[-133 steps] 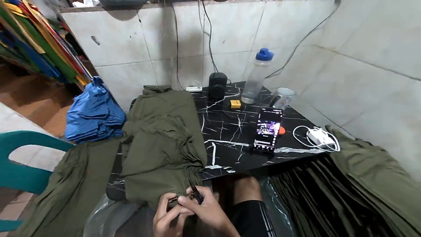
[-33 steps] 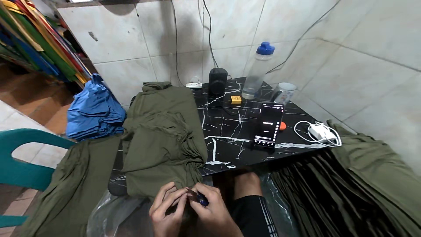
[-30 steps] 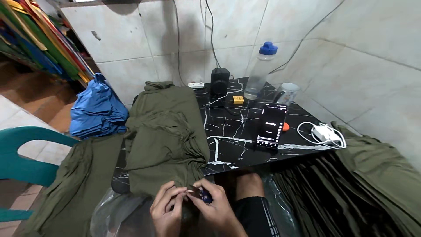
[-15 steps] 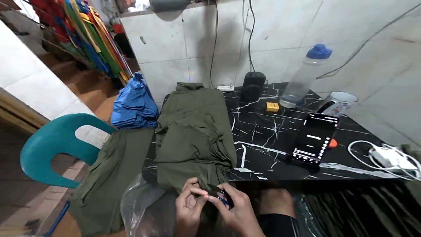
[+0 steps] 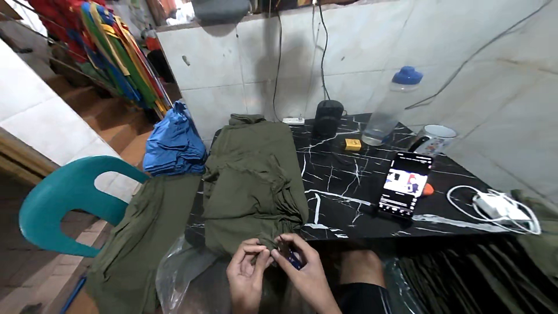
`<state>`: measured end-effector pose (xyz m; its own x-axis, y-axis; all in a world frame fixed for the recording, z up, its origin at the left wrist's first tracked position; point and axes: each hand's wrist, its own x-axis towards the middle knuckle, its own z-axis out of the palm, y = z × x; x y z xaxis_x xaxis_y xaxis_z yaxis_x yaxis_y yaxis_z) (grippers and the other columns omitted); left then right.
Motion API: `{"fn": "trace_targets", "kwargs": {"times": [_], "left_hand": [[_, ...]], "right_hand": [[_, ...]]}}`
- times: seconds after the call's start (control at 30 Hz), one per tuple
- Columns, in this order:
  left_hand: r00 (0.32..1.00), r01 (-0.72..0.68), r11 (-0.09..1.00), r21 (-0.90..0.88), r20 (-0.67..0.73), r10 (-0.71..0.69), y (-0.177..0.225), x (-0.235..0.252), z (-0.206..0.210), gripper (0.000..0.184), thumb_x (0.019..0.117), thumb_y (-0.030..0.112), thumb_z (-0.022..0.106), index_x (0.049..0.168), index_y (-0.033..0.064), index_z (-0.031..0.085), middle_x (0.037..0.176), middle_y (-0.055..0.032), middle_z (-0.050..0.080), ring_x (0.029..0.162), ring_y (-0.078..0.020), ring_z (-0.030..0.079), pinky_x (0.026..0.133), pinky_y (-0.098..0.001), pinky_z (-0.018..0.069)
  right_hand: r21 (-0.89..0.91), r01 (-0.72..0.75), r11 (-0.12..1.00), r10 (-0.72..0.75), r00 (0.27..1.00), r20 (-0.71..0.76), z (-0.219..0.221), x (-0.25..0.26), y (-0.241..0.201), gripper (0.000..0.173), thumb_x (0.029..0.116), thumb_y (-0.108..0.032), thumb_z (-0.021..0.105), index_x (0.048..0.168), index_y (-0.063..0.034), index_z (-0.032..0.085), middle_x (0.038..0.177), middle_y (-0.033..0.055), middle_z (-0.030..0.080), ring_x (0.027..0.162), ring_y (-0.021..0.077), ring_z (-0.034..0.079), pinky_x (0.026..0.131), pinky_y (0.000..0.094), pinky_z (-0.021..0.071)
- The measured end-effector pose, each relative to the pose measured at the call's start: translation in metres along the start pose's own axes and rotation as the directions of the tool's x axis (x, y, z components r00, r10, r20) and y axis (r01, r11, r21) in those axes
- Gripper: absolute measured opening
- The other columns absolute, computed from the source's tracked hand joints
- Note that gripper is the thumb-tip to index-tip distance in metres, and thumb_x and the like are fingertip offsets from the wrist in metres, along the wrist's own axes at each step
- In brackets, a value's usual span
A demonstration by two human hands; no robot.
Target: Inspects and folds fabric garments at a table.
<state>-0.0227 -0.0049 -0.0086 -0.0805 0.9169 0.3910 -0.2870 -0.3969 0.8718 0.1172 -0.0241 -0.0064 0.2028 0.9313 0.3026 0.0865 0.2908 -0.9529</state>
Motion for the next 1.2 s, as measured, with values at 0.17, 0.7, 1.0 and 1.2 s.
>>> {"fn": "trace_targets", "kwargs": {"times": [0.17, 0.7, 1.0, 1.2], "left_hand": [[0.998, 0.062, 0.986, 0.154, -0.041, -0.057, 0.006, 0.0, 0.001, 0.038, 0.0758, -0.013, 0.078, 0.113, -0.0072, 0.073, 0.103, -0.011, 0.075, 0.08, -0.0153, 0.074, 0.073, -0.03, 0.0652], [0.992, 0.124, 0.978, 0.165, 0.015, -0.128, 0.016, -0.002, 0.0, 0.013, 0.0922, -0.01, 0.06, 0.098, -0.0003, 0.066, 0.105, -0.0036, 0.068, 0.089, -0.0101, 0.071, 0.072, -0.0274, 0.0655], [0.993, 0.081, 0.98, 0.183, 0.069, -0.095, 0.02, -0.001, -0.01, 0.012, 0.0901, -0.009, 0.063, 0.093, 0.0019, 0.067, 0.115, -0.0044, 0.065, 0.09, -0.0064, 0.07, 0.074, -0.0232, 0.0642], [0.99, 0.062, 0.978, 0.201, 0.115, -0.086, 0.021, -0.003, -0.007, 0.011, 0.089, -0.008, 0.066, 0.091, 0.0021, 0.068, 0.118, -0.0059, 0.065, 0.092, -0.0069, 0.071, 0.075, -0.0239, 0.0645]], "right_hand": [[-0.083, 0.114, 0.99, -0.113, 0.994, 0.012, 0.005, -0.003, 0.007, 0.017, 0.0881, -0.006, 0.075, 0.105, -0.0028, 0.075, 0.101, 0.0057, 0.072, 0.093, 0.0094, 0.069, 0.083, 0.0252, 0.0597], [-0.322, 0.182, 0.929, -0.172, 0.983, 0.057, -0.004, -0.004, 0.006, 0.029, 0.0884, -0.019, 0.078, 0.116, -0.0124, 0.074, 0.109, 0.0034, 0.07, 0.097, 0.0099, 0.068, 0.082, 0.0286, 0.0609], [-0.581, 0.256, 0.773, -0.247, 0.964, 0.096, -0.01, -0.005, -0.005, 0.039, 0.096, -0.048, 0.068, 0.099, -0.0094, 0.072, 0.079, 0.0021, 0.069, 0.063, 0.0114, 0.063, 0.055, 0.0308, 0.0537], [-0.657, 0.319, 0.683, -0.326, 0.938, 0.117, -0.003, -0.003, -0.004, 0.036, 0.1036, -0.042, 0.057, 0.096, -0.0107, 0.072, 0.073, 0.0009, 0.068, 0.061, 0.0134, 0.066, 0.052, 0.0321, 0.054]]}}
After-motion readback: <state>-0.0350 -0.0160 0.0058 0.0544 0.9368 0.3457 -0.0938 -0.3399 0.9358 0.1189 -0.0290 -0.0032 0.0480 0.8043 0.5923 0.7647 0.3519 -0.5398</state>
